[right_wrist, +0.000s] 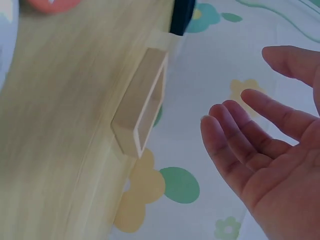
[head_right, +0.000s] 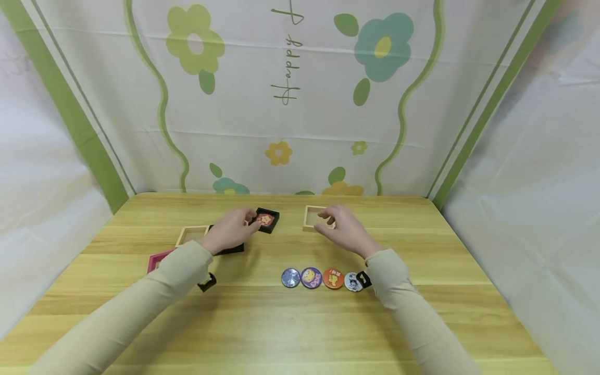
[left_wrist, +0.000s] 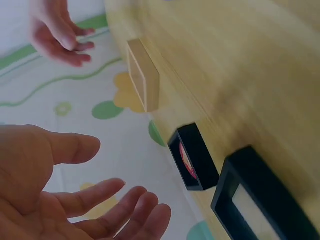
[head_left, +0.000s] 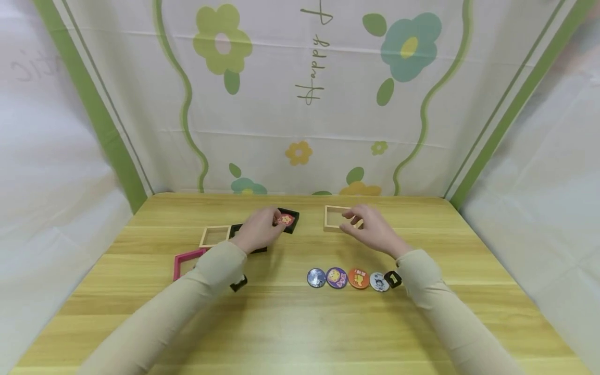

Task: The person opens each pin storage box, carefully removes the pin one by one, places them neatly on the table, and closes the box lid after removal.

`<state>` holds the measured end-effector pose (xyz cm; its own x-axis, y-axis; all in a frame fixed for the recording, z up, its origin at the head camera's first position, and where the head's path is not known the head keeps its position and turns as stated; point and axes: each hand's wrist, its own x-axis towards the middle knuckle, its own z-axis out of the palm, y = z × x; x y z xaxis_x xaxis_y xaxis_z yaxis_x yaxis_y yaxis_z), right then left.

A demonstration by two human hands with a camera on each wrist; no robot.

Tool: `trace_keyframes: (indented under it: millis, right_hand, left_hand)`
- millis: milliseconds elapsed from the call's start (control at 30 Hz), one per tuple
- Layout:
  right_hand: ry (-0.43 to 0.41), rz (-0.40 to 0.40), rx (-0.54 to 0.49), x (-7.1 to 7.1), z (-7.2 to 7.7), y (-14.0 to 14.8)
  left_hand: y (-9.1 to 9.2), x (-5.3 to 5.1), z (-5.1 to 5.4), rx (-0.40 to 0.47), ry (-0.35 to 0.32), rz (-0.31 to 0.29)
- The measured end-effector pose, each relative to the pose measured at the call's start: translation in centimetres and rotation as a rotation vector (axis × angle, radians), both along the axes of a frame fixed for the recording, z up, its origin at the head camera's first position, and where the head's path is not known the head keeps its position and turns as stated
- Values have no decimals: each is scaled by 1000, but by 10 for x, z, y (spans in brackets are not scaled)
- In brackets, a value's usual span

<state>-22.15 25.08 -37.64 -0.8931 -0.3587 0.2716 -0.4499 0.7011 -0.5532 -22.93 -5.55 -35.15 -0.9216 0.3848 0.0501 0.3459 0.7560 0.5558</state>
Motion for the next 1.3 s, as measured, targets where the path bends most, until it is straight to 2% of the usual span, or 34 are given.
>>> trace_keyframes:
  millis: [167,333,467,600,700,1067,1300]
  right_hand:
    - [4,-24,-52,11,-2,0]
    - [1,-15,-60,18,-9,0]
    - [-22,-16,-77,23,-14,3]
    - [-28,-8,-83,28,-15,3]
    - [-14,11,-81,31,-12,1]
    - [0,31,-118,34,-3,-2]
    - [-7,54,-106,33,1,-5]
  left_hand:
    - [5,-24,0,-92,-46,31]
    - [13,-43,-5,-175,-24,54]
    - [25,-55,-8,-284,-23,49]
    - [40,-56,-6,-403,-84,72]
    - [50,-55,-4,-450,-124,106]
    - [63,-70,-23,-494,-231,207]
    - [57,-67,-21,-473,-243,240]
